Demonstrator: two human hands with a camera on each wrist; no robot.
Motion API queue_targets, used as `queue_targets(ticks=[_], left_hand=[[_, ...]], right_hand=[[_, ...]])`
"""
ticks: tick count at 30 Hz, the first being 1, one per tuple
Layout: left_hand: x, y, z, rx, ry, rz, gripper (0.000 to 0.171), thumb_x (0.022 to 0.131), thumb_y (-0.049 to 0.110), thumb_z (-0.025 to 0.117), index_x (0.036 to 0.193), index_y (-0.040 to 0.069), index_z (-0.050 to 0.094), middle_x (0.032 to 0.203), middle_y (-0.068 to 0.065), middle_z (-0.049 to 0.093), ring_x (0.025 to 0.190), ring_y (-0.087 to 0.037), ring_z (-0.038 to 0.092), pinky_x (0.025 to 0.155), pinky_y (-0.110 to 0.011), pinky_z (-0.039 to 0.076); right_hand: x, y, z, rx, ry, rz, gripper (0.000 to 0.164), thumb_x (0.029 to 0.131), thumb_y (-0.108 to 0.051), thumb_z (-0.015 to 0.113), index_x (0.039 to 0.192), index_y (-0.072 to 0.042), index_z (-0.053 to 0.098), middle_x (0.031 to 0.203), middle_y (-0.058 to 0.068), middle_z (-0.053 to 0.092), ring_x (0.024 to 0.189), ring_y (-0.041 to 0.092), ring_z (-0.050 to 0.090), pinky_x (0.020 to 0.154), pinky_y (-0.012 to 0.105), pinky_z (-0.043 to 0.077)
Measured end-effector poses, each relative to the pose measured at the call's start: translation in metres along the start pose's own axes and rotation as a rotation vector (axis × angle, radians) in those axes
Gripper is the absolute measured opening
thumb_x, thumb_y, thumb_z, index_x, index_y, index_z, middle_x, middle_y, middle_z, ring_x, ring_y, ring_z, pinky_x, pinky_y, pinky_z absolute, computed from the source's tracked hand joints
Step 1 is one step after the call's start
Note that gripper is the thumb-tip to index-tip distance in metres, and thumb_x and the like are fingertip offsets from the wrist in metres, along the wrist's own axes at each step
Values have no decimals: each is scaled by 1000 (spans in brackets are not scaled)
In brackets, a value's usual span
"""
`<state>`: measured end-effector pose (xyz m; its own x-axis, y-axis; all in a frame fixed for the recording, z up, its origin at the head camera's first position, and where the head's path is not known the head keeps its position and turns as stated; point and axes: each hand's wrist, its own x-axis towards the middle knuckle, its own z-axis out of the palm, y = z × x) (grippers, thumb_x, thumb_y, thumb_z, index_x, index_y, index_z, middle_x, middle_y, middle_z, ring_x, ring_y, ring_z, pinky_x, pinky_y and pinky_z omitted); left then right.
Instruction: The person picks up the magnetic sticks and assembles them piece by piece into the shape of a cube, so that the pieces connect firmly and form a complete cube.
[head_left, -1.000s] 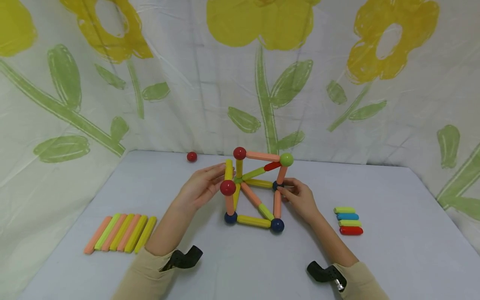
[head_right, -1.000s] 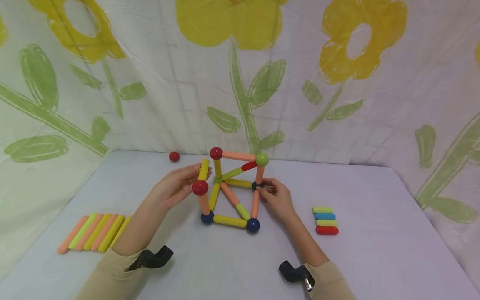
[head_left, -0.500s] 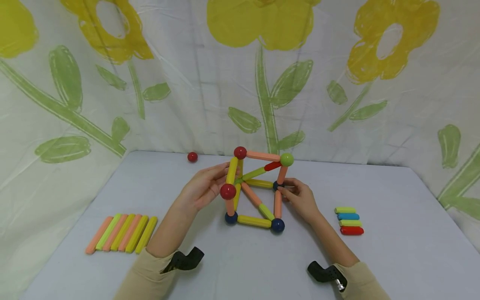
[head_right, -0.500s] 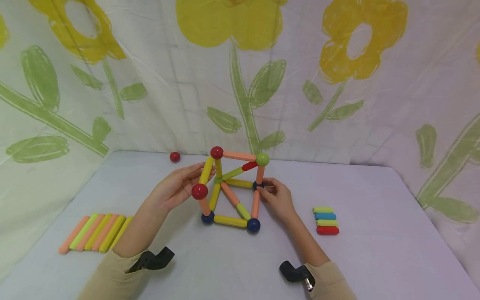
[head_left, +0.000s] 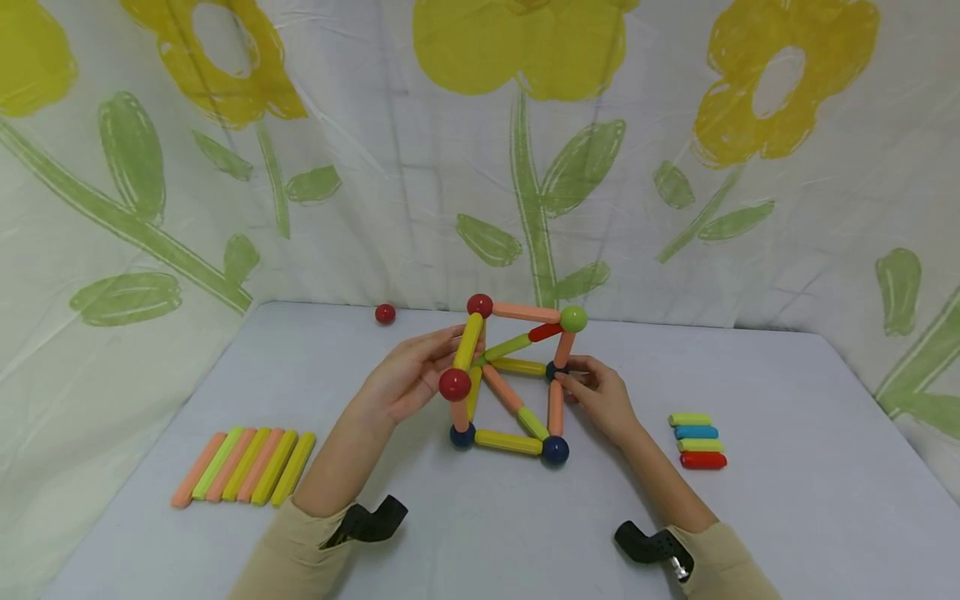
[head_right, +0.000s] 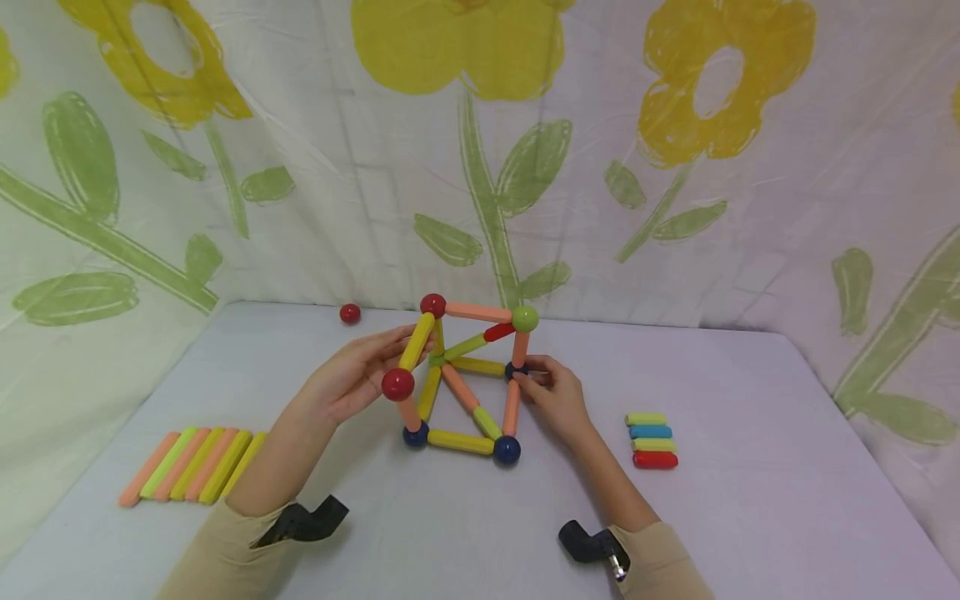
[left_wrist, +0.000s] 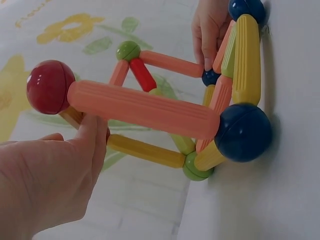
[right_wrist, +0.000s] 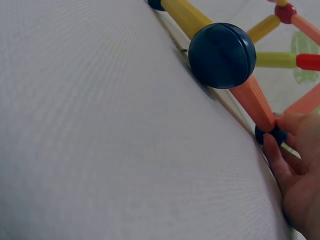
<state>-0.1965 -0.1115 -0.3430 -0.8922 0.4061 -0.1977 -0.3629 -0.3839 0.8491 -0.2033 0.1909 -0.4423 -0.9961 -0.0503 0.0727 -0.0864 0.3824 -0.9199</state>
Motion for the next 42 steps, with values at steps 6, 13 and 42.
queue_targets(ticks=[6,13,42], left_hand=[[-10,2,-10,19,36,-13,52,117,17,36,164,-3,28,168,-21,35,150,-29,46,108,-27,49],[-38,5,-31,180,106,-3,55,115,21,43,162,-4,32,164,-25,40,137,-25,60,108,-28,51],[-145,-9,-135,1309,437,214,40,94,10,79,128,-10,69,119,-24,74,101,-35,75,80,-22,60]], right_hand=[[-2,-2,-4,-2,-36,-5,43,106,-15,65,143,6,58,141,26,63,106,26,70,84,21,60],[-10,-2,-27,0,-93,-10,46,108,-16,61,149,5,53,146,29,58,118,39,68,90,22,60],[-77,23,-166,-517,-83,-16,31,104,-19,69,129,-1,71,131,27,66,106,38,69,78,16,54]])
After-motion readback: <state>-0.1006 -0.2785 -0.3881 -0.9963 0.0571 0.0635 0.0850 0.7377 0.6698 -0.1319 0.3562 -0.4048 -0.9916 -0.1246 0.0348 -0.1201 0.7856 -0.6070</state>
